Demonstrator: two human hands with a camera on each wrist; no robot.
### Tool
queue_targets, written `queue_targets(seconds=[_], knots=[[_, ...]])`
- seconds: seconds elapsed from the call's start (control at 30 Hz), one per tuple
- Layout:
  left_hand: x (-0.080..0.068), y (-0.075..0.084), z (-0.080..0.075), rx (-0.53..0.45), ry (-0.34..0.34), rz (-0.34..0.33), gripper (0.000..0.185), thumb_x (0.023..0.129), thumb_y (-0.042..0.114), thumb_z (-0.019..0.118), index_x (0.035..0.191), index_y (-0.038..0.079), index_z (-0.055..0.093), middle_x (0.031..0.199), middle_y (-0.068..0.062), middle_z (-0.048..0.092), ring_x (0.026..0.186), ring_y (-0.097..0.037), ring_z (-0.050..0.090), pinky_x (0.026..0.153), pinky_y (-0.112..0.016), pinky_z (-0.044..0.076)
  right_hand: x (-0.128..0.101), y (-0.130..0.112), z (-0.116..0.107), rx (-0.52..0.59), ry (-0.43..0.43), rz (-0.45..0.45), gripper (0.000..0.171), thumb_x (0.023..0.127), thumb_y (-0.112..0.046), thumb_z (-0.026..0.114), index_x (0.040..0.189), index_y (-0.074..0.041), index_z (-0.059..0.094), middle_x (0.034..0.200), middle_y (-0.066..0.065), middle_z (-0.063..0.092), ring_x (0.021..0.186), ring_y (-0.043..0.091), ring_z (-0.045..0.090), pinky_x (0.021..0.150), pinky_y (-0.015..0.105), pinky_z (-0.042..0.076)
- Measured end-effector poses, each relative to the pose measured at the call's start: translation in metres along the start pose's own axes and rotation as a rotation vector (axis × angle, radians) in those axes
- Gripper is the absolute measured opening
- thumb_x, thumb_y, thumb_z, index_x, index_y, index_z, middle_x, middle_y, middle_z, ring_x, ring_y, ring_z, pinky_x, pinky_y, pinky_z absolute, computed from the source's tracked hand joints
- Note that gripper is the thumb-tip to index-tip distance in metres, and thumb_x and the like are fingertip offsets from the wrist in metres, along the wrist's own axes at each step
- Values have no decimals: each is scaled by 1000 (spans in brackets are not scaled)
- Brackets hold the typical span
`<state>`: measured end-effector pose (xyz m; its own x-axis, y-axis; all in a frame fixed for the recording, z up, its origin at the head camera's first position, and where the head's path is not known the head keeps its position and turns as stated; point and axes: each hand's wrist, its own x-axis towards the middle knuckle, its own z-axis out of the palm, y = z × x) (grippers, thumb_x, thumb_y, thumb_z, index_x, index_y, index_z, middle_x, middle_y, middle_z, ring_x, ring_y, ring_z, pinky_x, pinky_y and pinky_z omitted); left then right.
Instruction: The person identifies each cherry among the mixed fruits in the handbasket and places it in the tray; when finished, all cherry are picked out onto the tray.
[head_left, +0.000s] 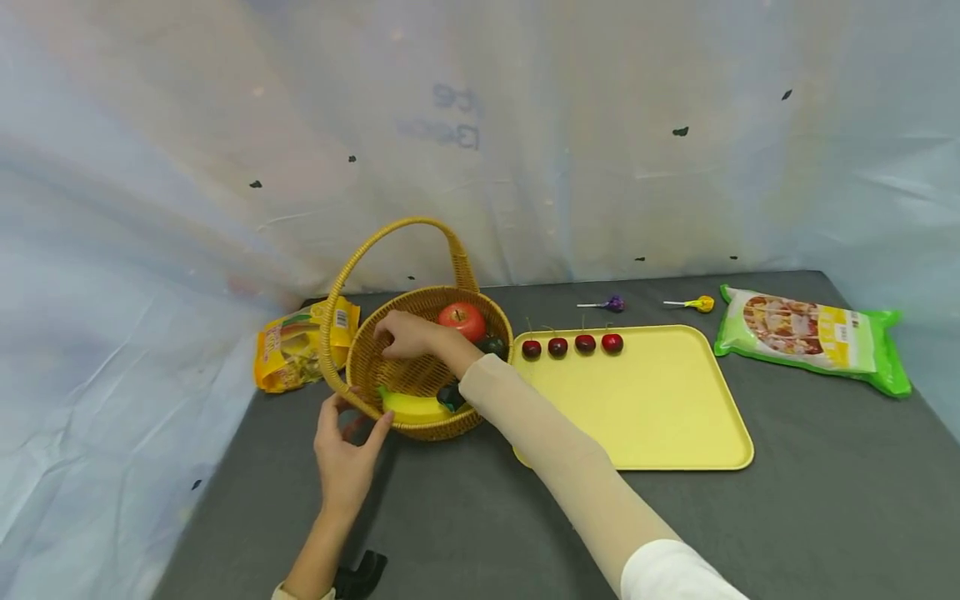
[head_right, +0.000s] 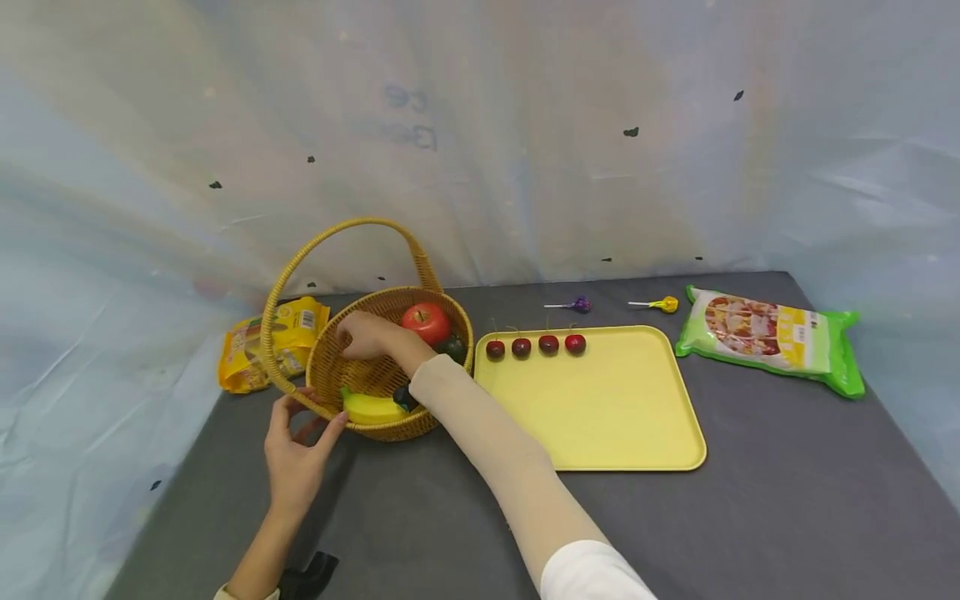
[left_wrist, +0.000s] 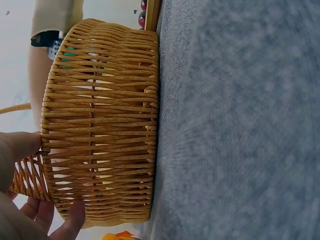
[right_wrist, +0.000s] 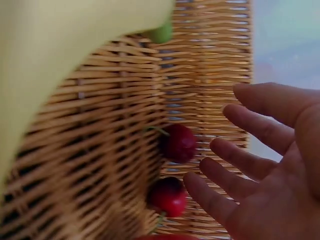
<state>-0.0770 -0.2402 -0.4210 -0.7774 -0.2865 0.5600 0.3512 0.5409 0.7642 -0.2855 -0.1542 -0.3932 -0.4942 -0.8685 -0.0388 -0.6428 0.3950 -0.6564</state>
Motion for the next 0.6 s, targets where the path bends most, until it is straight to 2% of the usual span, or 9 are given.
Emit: queue_targets(seconds=[0.13, 0.27, 0.33, 0.47, 0.53, 0.6], knots=[[1, 1, 1, 3, 5, 6, 48, 81, -13, 76, 123, -11, 53, 114, -16, 55, 104, -38, 52, 85, -28, 56, 0, 2, 6, -53, -17, 71, 27, 99, -7, 61, 125, -2, 66, 116, 8, 67, 99, 17, 62, 81, 24, 52], [1, 1, 1, 0, 11, 6, 49, 81, -13, 76, 124, -12, 53, 115, -17, 55, 104, -40, 51, 84, -26, 56, -2, 2, 8, -72, -21, 99, 24, 97, -3, 62, 119, -4, 70, 114, 6, 68, 97, 16, 63, 79, 24, 53], [1, 2, 1, 3, 12, 6, 49, 81, -13, 76, 124, -12, 52, 115, -21, 55, 104, -40, 51, 84, -25, 55, -2, 2, 9, -73, -27, 95, 23, 95, -1, 62, 115, -5, 72, 109, 4, 69, 89, 14, 61, 74, 23, 51], [0, 2, 0, 2, 10, -2, 50, 81, -13, 76, 125, -12, 52, 115, -27, 54, 105, -39, 51, 84, -21, 54, -2, 3, 10, -88, -40, 77, 9, 93, -3, 65, 99, -4, 72, 89, 3, 65, 72, 12, 50, 62, 21, 42], [0, 2, 0, 4, 8, -3, 50, 81, -13, 76, 125, -12, 52, 115, -28, 53, 105, -39, 51, 85, -22, 55, -2, 4, 10, -95, -38, 57, 6, 93, -5, 66, 98, -3, 69, 89, 3, 61, 72, 13, 48, 62, 22, 40], [0, 2, 0, 2, 7, -3, 50, 81, -13, 76, 125, -12, 52, 115, -30, 53, 105, -38, 51, 85, -23, 55, -1, 4, 11, -103, -35, 31, 14, 93, -6, 68, 106, -4, 67, 98, 3, 59, 80, 13, 51, 67, 21, 44]])
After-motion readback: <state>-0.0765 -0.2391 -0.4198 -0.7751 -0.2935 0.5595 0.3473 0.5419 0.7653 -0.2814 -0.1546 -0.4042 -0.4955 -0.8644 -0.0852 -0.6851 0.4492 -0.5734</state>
